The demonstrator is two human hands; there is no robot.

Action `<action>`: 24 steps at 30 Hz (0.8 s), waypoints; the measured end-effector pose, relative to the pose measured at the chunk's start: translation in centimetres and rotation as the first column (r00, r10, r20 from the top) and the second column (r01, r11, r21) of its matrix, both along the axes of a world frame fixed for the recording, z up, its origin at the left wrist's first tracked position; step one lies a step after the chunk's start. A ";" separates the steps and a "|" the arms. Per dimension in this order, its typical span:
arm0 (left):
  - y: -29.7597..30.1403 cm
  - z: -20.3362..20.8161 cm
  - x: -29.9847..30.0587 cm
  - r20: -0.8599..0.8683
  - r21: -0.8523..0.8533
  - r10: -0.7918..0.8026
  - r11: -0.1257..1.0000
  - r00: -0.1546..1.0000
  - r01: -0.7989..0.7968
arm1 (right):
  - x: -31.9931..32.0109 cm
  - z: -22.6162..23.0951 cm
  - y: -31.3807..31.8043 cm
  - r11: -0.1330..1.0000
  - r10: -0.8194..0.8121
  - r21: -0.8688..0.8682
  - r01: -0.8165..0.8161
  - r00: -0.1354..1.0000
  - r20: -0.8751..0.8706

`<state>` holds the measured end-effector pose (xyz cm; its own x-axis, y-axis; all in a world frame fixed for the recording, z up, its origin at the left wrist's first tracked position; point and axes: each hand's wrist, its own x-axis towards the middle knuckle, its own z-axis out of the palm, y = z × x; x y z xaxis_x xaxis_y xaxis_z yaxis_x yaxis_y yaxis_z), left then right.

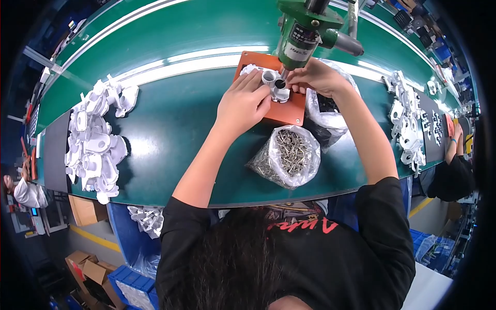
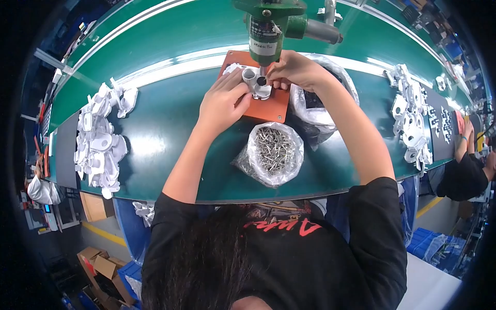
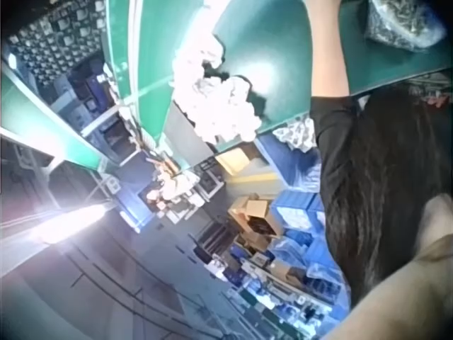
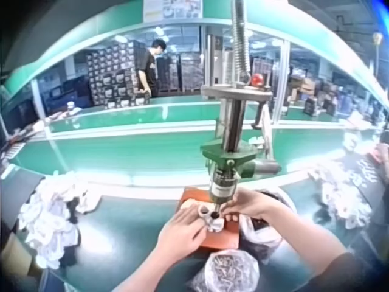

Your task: Manually assembling white plastic components by inserting pins and using a hand-operated mechanical press.

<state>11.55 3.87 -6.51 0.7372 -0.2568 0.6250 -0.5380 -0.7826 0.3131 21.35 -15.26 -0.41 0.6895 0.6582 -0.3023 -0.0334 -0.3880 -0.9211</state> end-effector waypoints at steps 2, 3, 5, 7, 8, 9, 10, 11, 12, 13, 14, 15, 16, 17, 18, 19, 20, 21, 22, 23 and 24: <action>0.0 0.1 0.0 0.002 0.001 -0.002 1.000 1.000 0.002 | 0.3 -0.1 0.1 1.000 0.016 -0.010 -0.015 1.000 0.011; -0.1 0.1 0.1 0.007 0.002 -0.005 1.000 1.000 0.005 | 0.4 -0.2 0.2 0.999 0.013 -0.033 -0.013 1.000 0.005; -0.1 0.1 0.1 0.006 0.003 -0.006 1.000 1.000 0.005 | 0.6 -0.2 0.3 0.998 0.009 -0.056 -0.009 1.000 -0.001; -0.2 0.1 0.1 0.008 0.005 -0.004 1.000 1.000 0.004 | 0.7 -0.1 0.4 0.993 0.069 -0.100 -0.065 0.997 0.038; -0.1 0.1 0.1 0.011 0.008 0.000 1.000 1.000 0.000 | 0.7 -0.2 0.5 0.993 0.070 -0.101 -0.066 0.997 0.038; 0.1 0.1 0.0 0.016 0.011 0.005 1.000 1.000 -0.006 | 0.7 -0.3 0.6 0.990 0.086 -0.114 -0.079 0.995 0.054; 0.2 -0.1 0.0 0.016 0.008 0.010 1.000 1.000 -0.010 | 0.7 -0.5 0.9 0.987 0.104 -0.128 -0.094 0.992 0.070; 0.3 -0.2 -0.1 0.021 0.007 0.016 1.000 1.000 -0.017 | 0.9 -0.6 0.9 0.986 0.108 -0.133 -0.098 0.992 0.072; 0.3 -0.3 -0.1 0.030 0.005 0.027 1.000 0.999 -0.027 | 1.6 -0.6 0.4 0.990 0.100 -0.097 -0.100 0.995 0.005; 0.4 -0.4 -0.2 0.035 -0.002 0.037 0.999 0.999 -0.037 | 2.6 -0.8 -0.3 0.993 0.097 -0.062 -0.101 0.993 -0.062; 0.1 -0.3 -0.1 0.041 -0.007 0.027 1.000 0.999 -0.027 | 5.1 -2.7 -2.9 0.977 0.015 0.211 0.027 0.980 -0.197; 0.0 -0.3 0.0 0.044 -0.009 0.023 1.000 0.999 -0.023 | 7.1 -3.4 -4.2 0.918 -0.075 0.392 0.058 0.997 0.029; -0.1 -0.2 0.1 0.049 -0.003 0.015 1.000 0.999 -0.014 | 8.6 -3.5 -5.3 0.826 -0.200 0.563 0.037 0.952 0.230; -0.1 -0.2 0.0 0.050 -0.008 0.029 1.000 0.998 -0.028 | 9.5 -0.4 -6.4 0.971 -0.209 0.240 -0.017 0.430 0.878; -0.1 -0.1 0.0 0.054 -0.017 0.021 1.000 0.998 -0.021 | 11.2 2.0 -6.8 0.808 -0.529 0.508 0.296 0.743 0.409; 0.7 -0.4 -0.4 0.047 -0.019 0.042 0.999 0.998 -0.041 | 9.0 7.0 -3.1 0.632 -0.682 0.573 0.522 0.725 0.092; -1.0 0.1 0.6 0.073 -0.053 -0.034 0.998 0.997 0.038 | 16.6 8.6 -9.3 0.556 -0.634 0.751 0.357 0.766 0.105; 0.8 -0.8 -0.3 0.042 -0.039 0.042 0.998 0.998 -0.041 | 9.8 13.9 0.2 0.229 -0.729 0.760 0.609 0.624 -0.280; 0.0 -0.4 0.0 0.044 -0.057 -0.007 0.998 0.999 0.010 | 9.2 16.6 -0.9 0.368 -0.771 0.785 0.498 0.636 -0.042; 0.5 -0.4 -0.1 0.027 -0.052 0.002 0.999 1.000 -0.001 | 10.4 17.7 -0.3 0.519 -0.733 0.767 0.378 0.659 0.171; 0.5 -0.4 0.2 0.042 -0.053 0.006 0.999 0.999 -0.004 | 11.9 19.8 -0.7 0.598 -0.683 0.749 0.286 0.671 0.289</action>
